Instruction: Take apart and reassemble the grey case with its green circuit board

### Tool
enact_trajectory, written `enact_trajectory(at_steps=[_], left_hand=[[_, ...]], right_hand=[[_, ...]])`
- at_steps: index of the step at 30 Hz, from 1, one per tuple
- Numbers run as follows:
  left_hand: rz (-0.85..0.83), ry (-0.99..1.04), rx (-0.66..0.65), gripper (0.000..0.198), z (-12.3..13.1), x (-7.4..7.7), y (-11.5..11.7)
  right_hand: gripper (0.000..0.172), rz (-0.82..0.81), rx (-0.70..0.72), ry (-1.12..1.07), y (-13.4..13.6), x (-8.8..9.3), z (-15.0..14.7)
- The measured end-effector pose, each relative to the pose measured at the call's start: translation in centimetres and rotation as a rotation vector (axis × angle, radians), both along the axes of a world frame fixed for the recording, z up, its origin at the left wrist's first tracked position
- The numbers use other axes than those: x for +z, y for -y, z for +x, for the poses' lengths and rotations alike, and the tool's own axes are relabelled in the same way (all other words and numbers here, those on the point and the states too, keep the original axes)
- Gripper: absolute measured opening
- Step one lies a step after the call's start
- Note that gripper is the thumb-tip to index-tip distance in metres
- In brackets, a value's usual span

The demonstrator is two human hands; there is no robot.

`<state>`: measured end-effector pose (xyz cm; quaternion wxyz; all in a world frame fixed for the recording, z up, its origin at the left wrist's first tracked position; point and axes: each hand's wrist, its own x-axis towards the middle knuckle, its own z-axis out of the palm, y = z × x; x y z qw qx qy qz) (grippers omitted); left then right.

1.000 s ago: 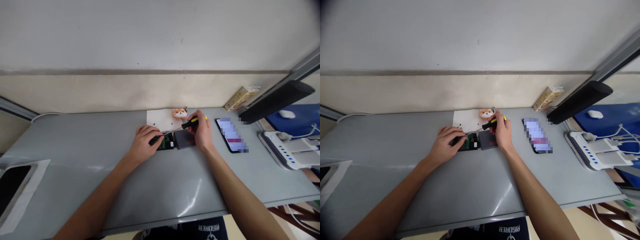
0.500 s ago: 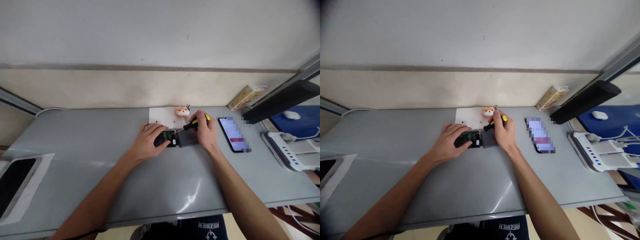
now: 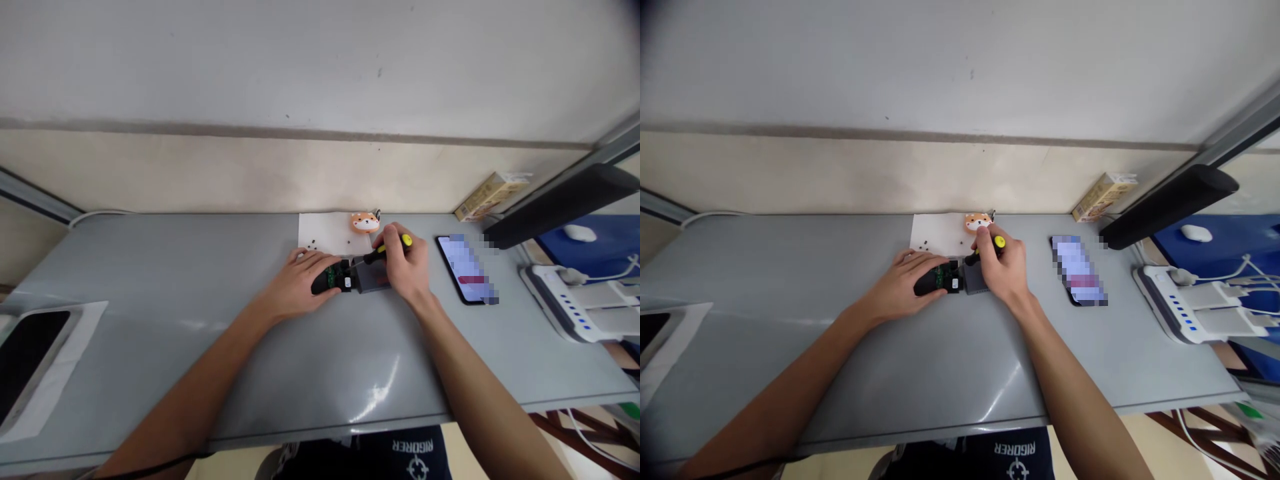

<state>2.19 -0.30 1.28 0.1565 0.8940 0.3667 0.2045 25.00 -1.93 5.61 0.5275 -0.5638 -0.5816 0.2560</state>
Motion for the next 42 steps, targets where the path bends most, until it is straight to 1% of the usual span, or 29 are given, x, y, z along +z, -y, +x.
enact_trajectory(at_steps=[6,9,16,20,26,30,33,37,42], left_hand=[[0.009,-0.003,-0.012,0.046,0.0,0.1,-0.1],[0.015,0.0,-0.017,0.042,0.0,0.2,0.0],[0.017,0.008,-0.039,0.028,-0.1,0.1,-0.1],[0.047,0.004,-0.033,0.026,-0.3,-0.2,-0.1],[0.067,-0.004,-0.053,0.023,-0.5,-0.2,-0.2],[0.093,0.0,-0.058,0.023,-0.5,-0.3,-0.3],[0.088,-0.007,-0.062,0.022,-0.5,-0.3,-0.2],[0.074,-0.006,-0.067,0.022,-0.5,-0.1,-0.2],[0.053,-0.018,-0.063,0.024,-0.5,0.1,-0.1]], right_hand=[[0.048,0.011,0.006,0.022,0.0,-0.2,-0.1],[0.048,0.011,0.011,0.033,0.1,-0.2,-0.1],[0.045,0.066,0.033,0.112,0.4,0.2,-0.6],[0.043,0.092,0.059,0.199,0.5,0.4,-1.2],[0.042,0.107,0.108,0.276,-0.8,1.0,-2.2],[0.041,0.116,0.18,0.278,-2.1,1.5,-2.8],[0.042,0.11,0.2,0.261,-2.5,1.6,-3.1],[0.041,0.102,0.226,0.211,-2.0,1.4,-2.9],[0.04,0.066,0.288,0.199,-1.1,1.4,-2.1]])
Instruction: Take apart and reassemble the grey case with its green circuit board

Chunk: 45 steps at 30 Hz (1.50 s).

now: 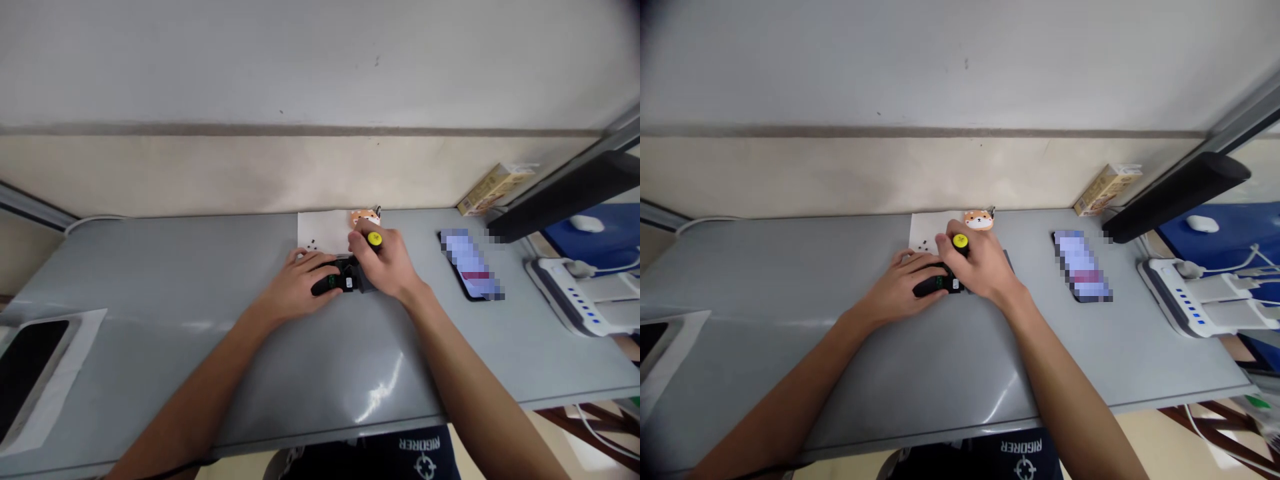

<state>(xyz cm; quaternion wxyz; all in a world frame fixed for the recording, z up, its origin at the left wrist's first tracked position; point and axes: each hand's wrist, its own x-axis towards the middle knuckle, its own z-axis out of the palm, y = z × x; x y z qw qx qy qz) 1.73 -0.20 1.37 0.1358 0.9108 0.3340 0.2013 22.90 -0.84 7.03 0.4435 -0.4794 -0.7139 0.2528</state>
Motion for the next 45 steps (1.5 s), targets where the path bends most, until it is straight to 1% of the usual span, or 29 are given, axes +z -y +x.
enact_trajectory(at_steps=[3,5,7,11,13,19,21,23,25,26,29,31,34,37,38,39,41,42,45], left_hand=[[0.001,0.002,0.009,0.025,0.1,0.0,0.0],[0.005,0.002,0.009,0.025,0.1,-0.1,0.0],[0.01,0.005,0.008,0.024,0.1,-0.1,0.0],[0.013,0.01,0.019,0.024,0.2,0.0,0.0],[0.002,-0.003,0.028,0.024,0.2,0.0,0.1],[-0.018,-0.01,0.037,0.024,0.3,0.1,0.2],[-0.029,-0.02,0.036,0.024,0.2,0.1,0.1],[-0.03,-0.025,0.03,0.024,0.2,0.1,0.0],[-0.01,-0.011,0.023,0.024,0.1,0.1,0.0],[0.002,-0.003,0.019,0.023,0.1,0.0,-0.1],[0.02,0.013,0.005,0.022,0.1,0.0,-0.1],[0.014,0.011,0.007,0.022,0.1,0.0,0.0],[0.001,0.004,0.021,0.023,0.1,0.0,0.0],[-0.001,-0.006,0.02,0.024,0.2,-0.1,0.0],[0.001,-0.006,0.017,0.024,0.2,0.0,0.0],[0.002,-0.005,0.015,0.024,0.2,0.0,0.0],[0.004,-0.005,0.011,0.023,0.2,0.1,0.0],[0.007,-0.004,0.005,0.022,0.2,0.1,0.0],[0.014,-0.001,-0.011,0.022,0.2,0.2,0.0]], right_hand=[[0.037,-0.004,0.049,0.002,0.2,0.1,0.2],[0.036,-0.012,0.053,0.001,0.2,0.1,0.2],[0.036,-0.023,0.007,-0.021,0.0,-0.2,0.1],[0.037,-0.041,-0.163,-0.123,-0.4,-1.0,-0.2],[0.038,-0.038,-0.196,-0.146,-0.6,-1.2,-0.3],[0.039,-0.012,-0.085,-0.089,-0.1,-0.9,-1.0],[0.039,-0.002,-0.1,-0.066,0.0,-0.5,-1.2],[0.037,0.034,-0.139,-0.088,-0.1,-0.2,-1.3],[0.033,0.056,-0.154,-0.182,-0.3,-0.1,-1.4],[0.031,0.047,-0.138,-0.257,-0.4,-0.2,-1.5],[0.03,-0.052,-0.045,-0.527,-0.7,-0.8,-1.7],[0.033,-0.113,-0.021,-0.643,-0.9,-1.3,-1.9],[0.042,-0.145,-0.027,-0.683,-0.9,-1.7,-2.1],[0.054,-0.191,0.0,-0.696,-0.9,-1.4,-2.1],[0.055,-0.205,0.012,-0.698,-0.9,-1.2,-2.1],[0.052,-0.212,0.027,-0.699,-0.9,-1.1,-1.9],[0.041,-0.207,0.065,-0.714,-0.9,-1.0,-1.6],[0.039,-0.208,0.084,-0.727,-0.9,-1.1,-1.4],[0.047,-0.233,0.098,-0.764,-1.0,-1.4,-1.2]])
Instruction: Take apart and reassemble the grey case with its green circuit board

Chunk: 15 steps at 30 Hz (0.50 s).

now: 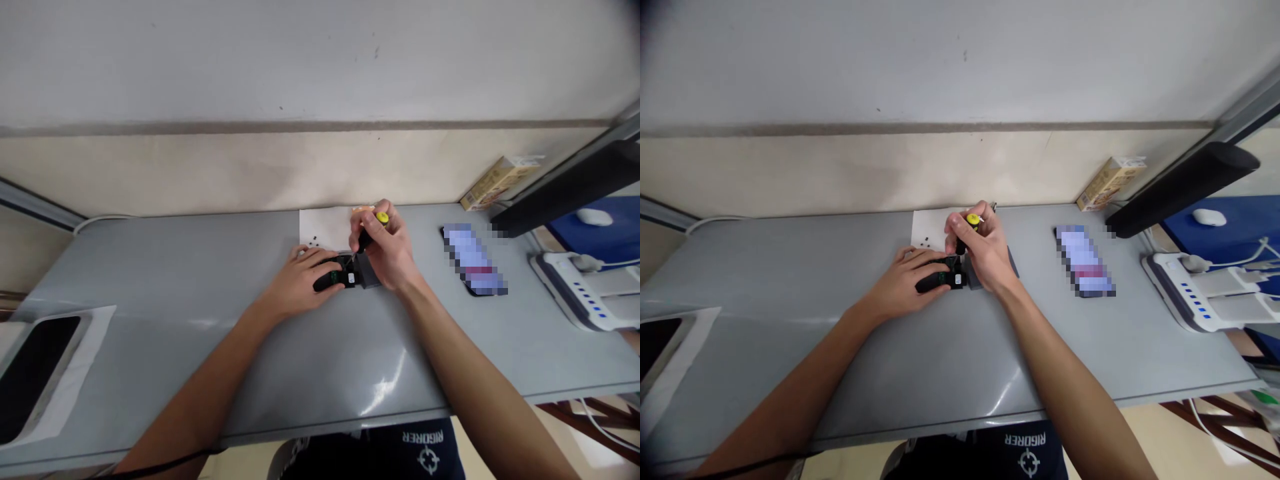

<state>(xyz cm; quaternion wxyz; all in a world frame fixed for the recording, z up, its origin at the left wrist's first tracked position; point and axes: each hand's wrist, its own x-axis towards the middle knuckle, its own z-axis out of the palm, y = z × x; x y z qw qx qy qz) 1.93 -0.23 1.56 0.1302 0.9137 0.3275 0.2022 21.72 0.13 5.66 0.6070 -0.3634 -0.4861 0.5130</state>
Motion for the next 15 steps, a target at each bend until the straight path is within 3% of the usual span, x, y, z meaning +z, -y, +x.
enact_trajectory(at_steps=[3,5,10,15], left_hand=[[0.0,0.003,0.003,0.022,0.0,0.0,0.0],[0.005,0.003,0.009,0.022,0.0,-0.1,-0.1],[0.007,-0.008,0.014,0.021,0.0,0.0,0.0],[0.002,-0.017,0.019,0.02,0.0,0.0,0.0]], right_hand=[[0.052,-0.003,-0.05,-0.006,-0.1,-0.2,-0.2],[0.046,0.014,-0.066,0.003,-0.2,-0.1,-0.3],[0.05,0.007,-0.035,0.084,-0.4,0.5,0.1],[0.043,0.025,-0.005,0.004,-0.3,0.0,0.7]])
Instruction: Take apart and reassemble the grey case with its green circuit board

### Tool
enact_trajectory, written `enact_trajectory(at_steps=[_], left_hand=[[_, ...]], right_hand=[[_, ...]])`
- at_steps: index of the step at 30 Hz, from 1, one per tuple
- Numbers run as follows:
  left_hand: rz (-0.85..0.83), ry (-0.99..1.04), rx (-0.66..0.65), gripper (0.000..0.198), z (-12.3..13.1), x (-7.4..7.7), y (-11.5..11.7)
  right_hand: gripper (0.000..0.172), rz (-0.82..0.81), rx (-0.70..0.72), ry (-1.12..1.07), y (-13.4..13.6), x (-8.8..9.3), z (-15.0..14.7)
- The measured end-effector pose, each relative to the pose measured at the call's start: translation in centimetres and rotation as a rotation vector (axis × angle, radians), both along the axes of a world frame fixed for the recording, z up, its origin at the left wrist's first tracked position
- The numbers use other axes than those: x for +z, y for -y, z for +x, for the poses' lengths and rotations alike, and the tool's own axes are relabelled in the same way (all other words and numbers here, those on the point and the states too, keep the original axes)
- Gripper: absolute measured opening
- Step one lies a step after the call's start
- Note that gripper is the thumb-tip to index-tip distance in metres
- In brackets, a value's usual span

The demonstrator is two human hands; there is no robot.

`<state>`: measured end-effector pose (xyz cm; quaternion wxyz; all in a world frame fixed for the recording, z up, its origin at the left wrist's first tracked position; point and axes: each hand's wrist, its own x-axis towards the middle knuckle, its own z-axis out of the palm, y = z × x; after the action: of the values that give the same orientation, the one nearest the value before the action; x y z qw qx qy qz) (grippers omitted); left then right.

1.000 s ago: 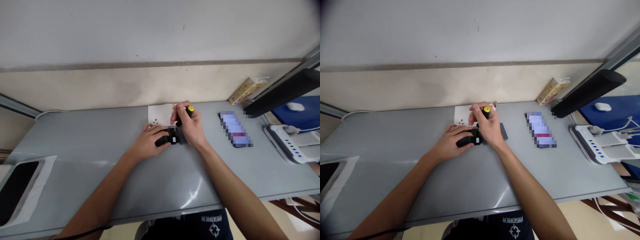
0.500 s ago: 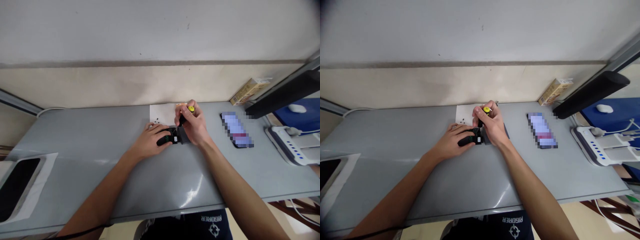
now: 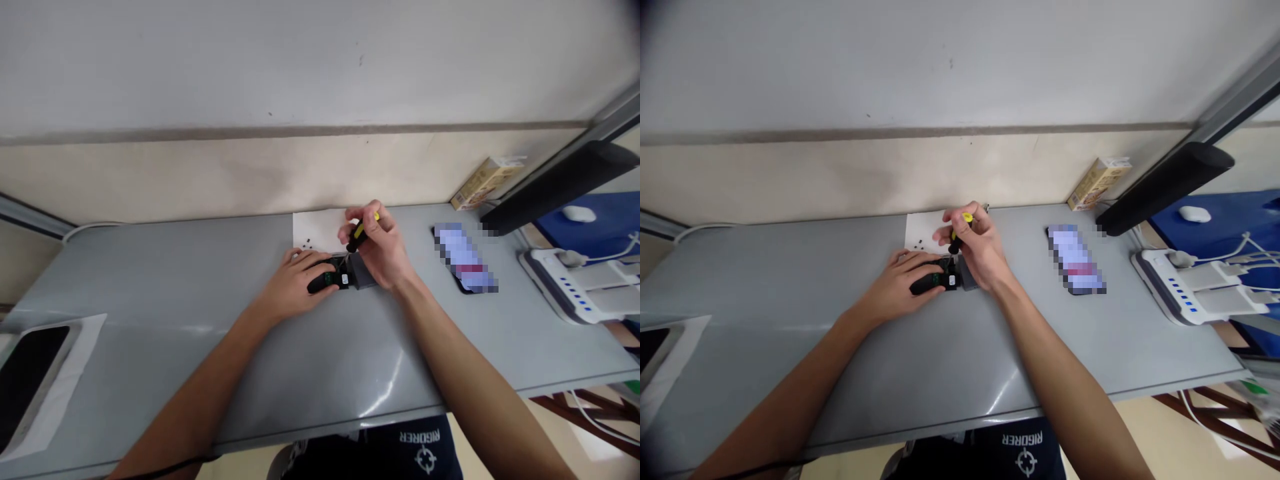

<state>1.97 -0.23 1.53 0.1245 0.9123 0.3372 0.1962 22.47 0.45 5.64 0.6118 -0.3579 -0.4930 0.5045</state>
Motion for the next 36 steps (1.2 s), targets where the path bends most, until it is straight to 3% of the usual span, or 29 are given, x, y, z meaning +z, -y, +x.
enact_trajectory(at_steps=[5,12,16,22,26,28,31,36], left_hand=[[-0.005,-0.007,0.006,0.022,0.0,-0.3,-0.1],[0.017,0.004,0.009,0.02,-0.1,-0.3,-0.1],[-0.002,0.0,-0.014,0.02,-0.1,0.0,-0.1],[0.005,0.006,-0.015,0.02,-0.1,0.0,-0.1],[0.04,0.03,-0.007,0.021,-0.1,-0.5,-0.2],[0.051,0.034,-0.01,0.021,-0.1,-0.6,-0.2],[0.052,0.029,-0.01,0.021,-0.1,-0.6,-0.2],[0.048,0.022,-0.012,0.021,-0.1,-0.5,-0.2]], right_hand=[[0.051,-0.015,-0.032,-0.087,-0.1,-0.2,-0.4],[0.041,-0.053,0.123,-0.251,-0.2,0.4,0.0],[0.041,-0.034,0.107,-0.212,-0.1,-0.1,0.6],[0.047,0.023,-0.045,-0.091,-0.3,-0.3,0.2],[0.049,-0.008,0.044,-0.161,-0.3,0.3,0.1],[0.041,-0.016,0.08,-0.197,-0.2,0.4,0.2],[0.034,0.0,0.084,-0.228,-0.1,0.0,0.5],[0.04,0.033,0.051,-0.203,-0.2,-0.7,0.4]])
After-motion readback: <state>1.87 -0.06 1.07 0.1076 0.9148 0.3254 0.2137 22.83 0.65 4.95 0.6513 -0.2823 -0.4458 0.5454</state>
